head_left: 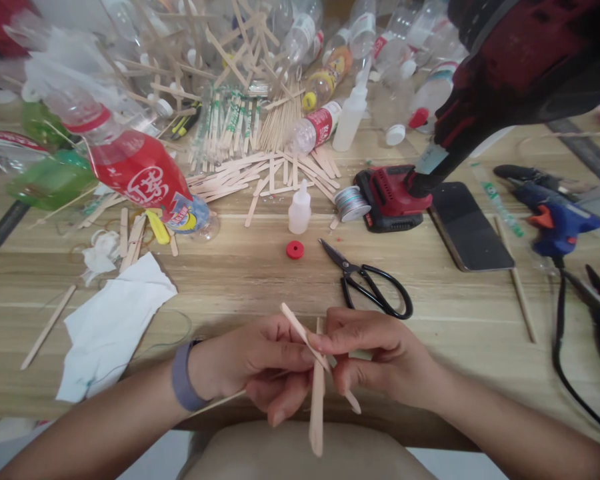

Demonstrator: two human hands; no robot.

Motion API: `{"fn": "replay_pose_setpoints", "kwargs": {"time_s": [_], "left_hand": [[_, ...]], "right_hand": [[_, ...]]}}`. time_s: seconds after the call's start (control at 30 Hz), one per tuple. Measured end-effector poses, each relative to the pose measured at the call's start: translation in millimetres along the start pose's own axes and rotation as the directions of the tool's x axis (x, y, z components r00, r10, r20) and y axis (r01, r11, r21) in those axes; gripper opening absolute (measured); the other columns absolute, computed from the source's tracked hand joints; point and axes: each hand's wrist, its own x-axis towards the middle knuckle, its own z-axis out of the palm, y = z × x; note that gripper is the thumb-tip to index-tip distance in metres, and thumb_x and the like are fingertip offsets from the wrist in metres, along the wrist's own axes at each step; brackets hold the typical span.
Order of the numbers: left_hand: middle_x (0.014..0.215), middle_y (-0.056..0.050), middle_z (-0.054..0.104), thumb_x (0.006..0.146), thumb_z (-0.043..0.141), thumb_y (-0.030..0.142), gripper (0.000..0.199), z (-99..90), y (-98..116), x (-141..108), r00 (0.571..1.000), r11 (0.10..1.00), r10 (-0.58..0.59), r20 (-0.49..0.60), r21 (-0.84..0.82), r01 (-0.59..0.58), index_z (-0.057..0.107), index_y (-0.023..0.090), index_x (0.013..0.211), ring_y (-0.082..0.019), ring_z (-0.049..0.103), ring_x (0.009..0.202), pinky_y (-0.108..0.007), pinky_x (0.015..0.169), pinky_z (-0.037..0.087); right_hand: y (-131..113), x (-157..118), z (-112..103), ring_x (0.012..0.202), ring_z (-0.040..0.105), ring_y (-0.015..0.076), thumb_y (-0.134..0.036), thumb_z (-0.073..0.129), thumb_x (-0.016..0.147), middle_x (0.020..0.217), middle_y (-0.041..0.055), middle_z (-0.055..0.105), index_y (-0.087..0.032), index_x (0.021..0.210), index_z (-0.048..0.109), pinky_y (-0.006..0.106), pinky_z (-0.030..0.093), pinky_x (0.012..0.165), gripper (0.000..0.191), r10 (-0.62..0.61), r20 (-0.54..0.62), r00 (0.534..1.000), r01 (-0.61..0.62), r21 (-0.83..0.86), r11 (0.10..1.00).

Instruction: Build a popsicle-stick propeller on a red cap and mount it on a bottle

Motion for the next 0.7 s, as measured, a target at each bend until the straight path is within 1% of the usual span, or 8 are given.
{"fn": "replay_pose_setpoints", "kwargs": {"time_s": [0.17, 0.27, 0.4, 0.5, 0.57, 0.7], "left_hand": [[0.048, 0.006, 0.062, 0.085, 0.062, 0.045, 0.032, -1.0, -0.4, -0.2, 1.000, 1.000, 0.002, 0.017, 0.001, -0.002, 0.069, 0.015, 0.075, -0.003, 0.034, 0.026, -0.015, 0.028, 0.018], [0.049, 0.005, 0.063, 0.084, 0.064, 0.047, 0.034, -1.9, -1.0, -0.6, 1.000, 1.000, -0.002, 0.009, 0.000, 0.002, 0.068, 0.015, 0.076, -0.003, 0.037, 0.028, -0.015, 0.028, 0.018], [0.046, 0.005, 0.062, 0.082, 0.065, 0.050, 0.037, -2.4, -1.4, -0.8, 1.000, 1.000, -0.003, 0.007, 0.007, 0.003, 0.067, 0.014, 0.074, -0.004, 0.035, 0.027, -0.017, 0.028, 0.017], [0.047, 0.006, 0.062, 0.085, 0.063, 0.046, 0.033, -2.4, -0.8, -0.6, 1.000, 1.000, -0.017, 0.003, 0.007, 0.017, 0.067, 0.014, 0.075, -0.003, 0.035, 0.027, -0.016, 0.028, 0.018], [0.048, 0.006, 0.063, 0.086, 0.062, 0.044, 0.031, -2.4, -0.1, -0.3, 1.000, 1.000, -0.021, 0.021, 0.004, 0.020, 0.068, 0.015, 0.078, -0.003, 0.035, 0.026, -0.016, 0.027, 0.018], [0.046, 0.005, 0.062, 0.086, 0.062, 0.043, 0.031, -2.4, 0.3, 0.0, 0.999, 1.000, -0.005, 0.034, -0.005, 0.005, 0.069, 0.015, 0.078, -0.004, 0.035, 0.026, -0.016, 0.027, 0.018]], "right_hand": [[-1.1, 0.6, -0.6, 0.069, 0.055, 0.0095, -0.028, 0.070, 0.085, 0.076, -0.0011, 0.061, -0.035, 0.124, 0.064, 0.024, 0.048, 0.068, 0.040, -0.001, 0.006, 1.000, 0.001, -0.002, 1.000], [-1.4, 1.2, 0.0, 0.070, 0.056, 0.0093, -0.028, 0.069, 0.086, 0.076, -0.0011, 0.063, -0.035, 0.125, 0.063, 0.024, 0.048, 0.070, 0.040, -0.008, 0.012, 1.000, 0.008, 0.014, 1.000], [-0.6, 1.5, 0.8, 0.070, 0.057, 0.0095, -0.026, 0.070, 0.086, 0.076, -0.0013, 0.063, -0.035, 0.124, 0.064, 0.024, 0.049, 0.070, 0.040, -0.016, 0.008, 1.000, 0.016, 0.027, 0.999], [0.0, 1.7, 1.0, 0.069, 0.057, 0.0098, -0.028, 0.069, 0.086, 0.076, -0.0013, 0.063, -0.035, 0.124, 0.064, 0.024, 0.049, 0.068, 0.039, -0.014, 0.006, 1.000, 0.013, 0.020, 1.000], [-0.1, 2.0, 1.1, 0.069, 0.057, 0.0099, -0.028, 0.069, 0.086, 0.076, -0.0014, 0.063, -0.035, 0.124, 0.064, 0.025, 0.048, 0.068, 0.039, -0.018, 0.002, 1.000, 0.018, 0.014, 1.000], [-1.0, 2.5, 0.9, 0.070, 0.057, 0.0100, -0.027, 0.070, 0.085, 0.077, -0.0012, 0.063, -0.035, 0.125, 0.064, 0.025, 0.048, 0.069, 0.041, -0.025, 0.004, 1.000, 0.025, 0.019, 0.999]]}}
